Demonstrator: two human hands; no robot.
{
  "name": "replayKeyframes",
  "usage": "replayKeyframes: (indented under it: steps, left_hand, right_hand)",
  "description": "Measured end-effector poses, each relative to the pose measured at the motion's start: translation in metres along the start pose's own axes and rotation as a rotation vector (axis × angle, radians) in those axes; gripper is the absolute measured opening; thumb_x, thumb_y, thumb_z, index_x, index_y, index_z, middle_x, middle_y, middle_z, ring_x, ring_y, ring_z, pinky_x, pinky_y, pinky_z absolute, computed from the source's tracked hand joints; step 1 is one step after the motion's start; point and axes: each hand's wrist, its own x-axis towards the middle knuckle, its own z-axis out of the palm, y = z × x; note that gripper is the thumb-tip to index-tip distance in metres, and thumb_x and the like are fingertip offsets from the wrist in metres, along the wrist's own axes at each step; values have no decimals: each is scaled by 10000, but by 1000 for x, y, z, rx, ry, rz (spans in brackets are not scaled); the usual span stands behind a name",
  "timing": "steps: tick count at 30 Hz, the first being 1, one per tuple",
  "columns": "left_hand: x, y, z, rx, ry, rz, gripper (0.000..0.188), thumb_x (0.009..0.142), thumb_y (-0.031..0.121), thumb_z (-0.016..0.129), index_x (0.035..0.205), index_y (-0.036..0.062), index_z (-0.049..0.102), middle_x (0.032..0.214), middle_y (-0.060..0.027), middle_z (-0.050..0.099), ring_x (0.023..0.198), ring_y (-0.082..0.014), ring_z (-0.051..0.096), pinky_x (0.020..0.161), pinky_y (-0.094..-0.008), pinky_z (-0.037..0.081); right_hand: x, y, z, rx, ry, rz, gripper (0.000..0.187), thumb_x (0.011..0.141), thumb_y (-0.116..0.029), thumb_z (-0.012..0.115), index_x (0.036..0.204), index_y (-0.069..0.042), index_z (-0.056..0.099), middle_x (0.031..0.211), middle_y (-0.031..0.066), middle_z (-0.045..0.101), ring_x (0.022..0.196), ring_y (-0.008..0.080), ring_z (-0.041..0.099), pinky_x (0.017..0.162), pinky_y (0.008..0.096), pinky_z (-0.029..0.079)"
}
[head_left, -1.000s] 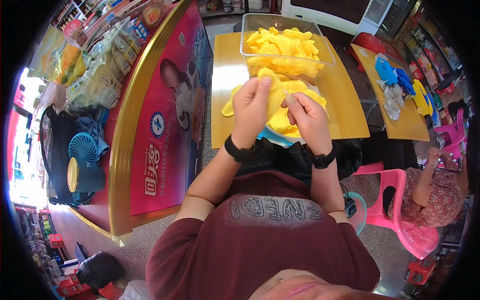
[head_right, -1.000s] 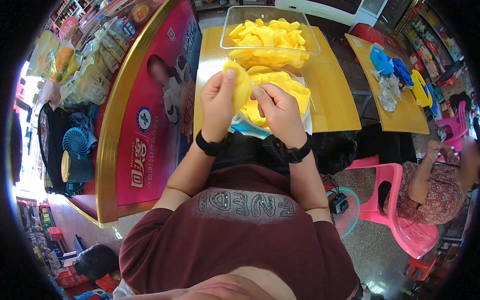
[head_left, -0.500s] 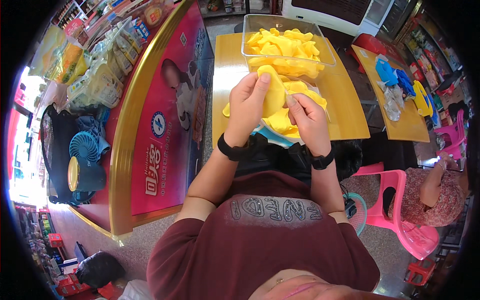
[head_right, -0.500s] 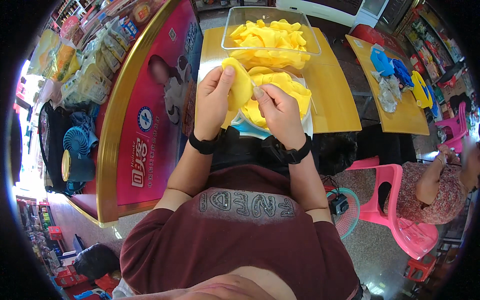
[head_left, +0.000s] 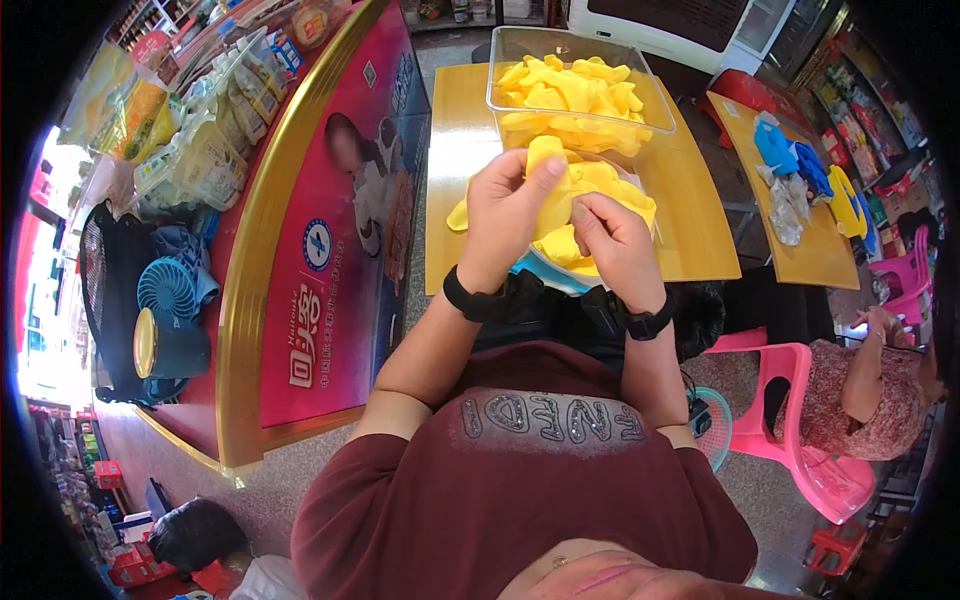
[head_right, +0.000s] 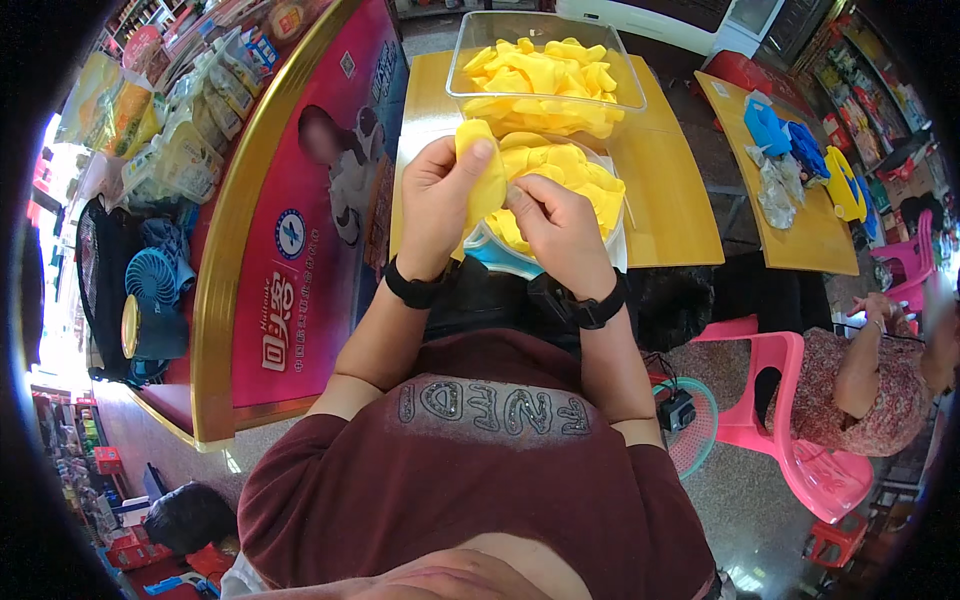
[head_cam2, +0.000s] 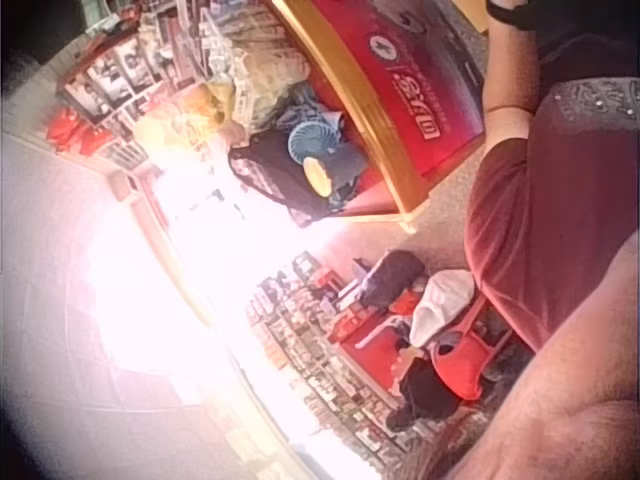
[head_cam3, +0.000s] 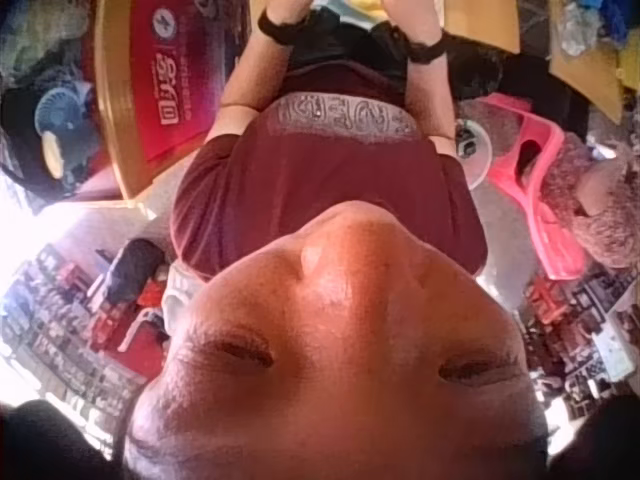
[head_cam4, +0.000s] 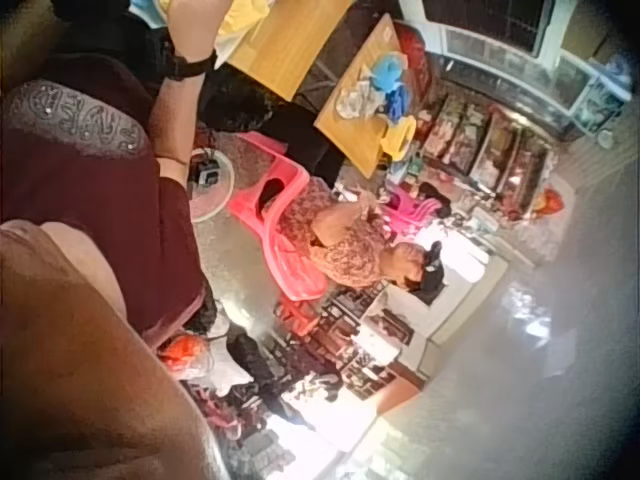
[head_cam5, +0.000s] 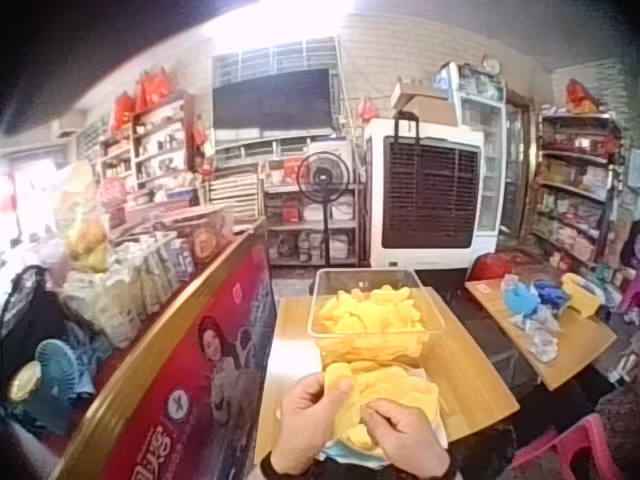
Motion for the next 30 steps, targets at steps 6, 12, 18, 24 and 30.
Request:
replayKeyframes:
  steps: [6,12,18,24,30]
  left_hand:
    - [-5,-4,3,44,-82,-65,252,925,197,653,1040,-27,649,864,-13,650,725,-47,578,640,-194,465]
    - [-2,-4,8,-19,22,16,243,959,186,601,1058,-32,640,874,-2,642,742,-40,569,641,-189,463]
    - [3,-6,-3,20,48,76,209,961,166,590,1052,-12,652,981,-34,632,830,-74,573,712,-208,471]
    - [11,9,-21,587,-198,600,176,933,127,588,1052,44,687,1298,-121,521,1193,-199,484,1013,-315,370]
    - [7,6,0,242,-60,403,197,913,117,595,1061,19,680,1315,-127,526,1246,-191,454,1060,-307,325]
  right_hand:
    - [-2,-2,6,134,64,16,169,973,-133,540,964,15,621,671,-17,504,593,46,446,536,207,358]
    - [-2,-7,10,217,66,87,208,986,-173,529,955,15,611,658,-21,483,577,51,424,537,203,346]
    - [-1,-13,4,196,-17,163,231,982,-203,536,920,4,619,617,-20,472,559,55,427,528,208,343]
    - [3,2,-4,-9,-110,106,201,962,-174,548,881,-13,636,607,-6,508,541,57,455,506,219,355]
    - [4,-3,-6,-41,14,47,179,953,-151,561,896,-3,642,631,-1,535,554,63,472,518,218,369]
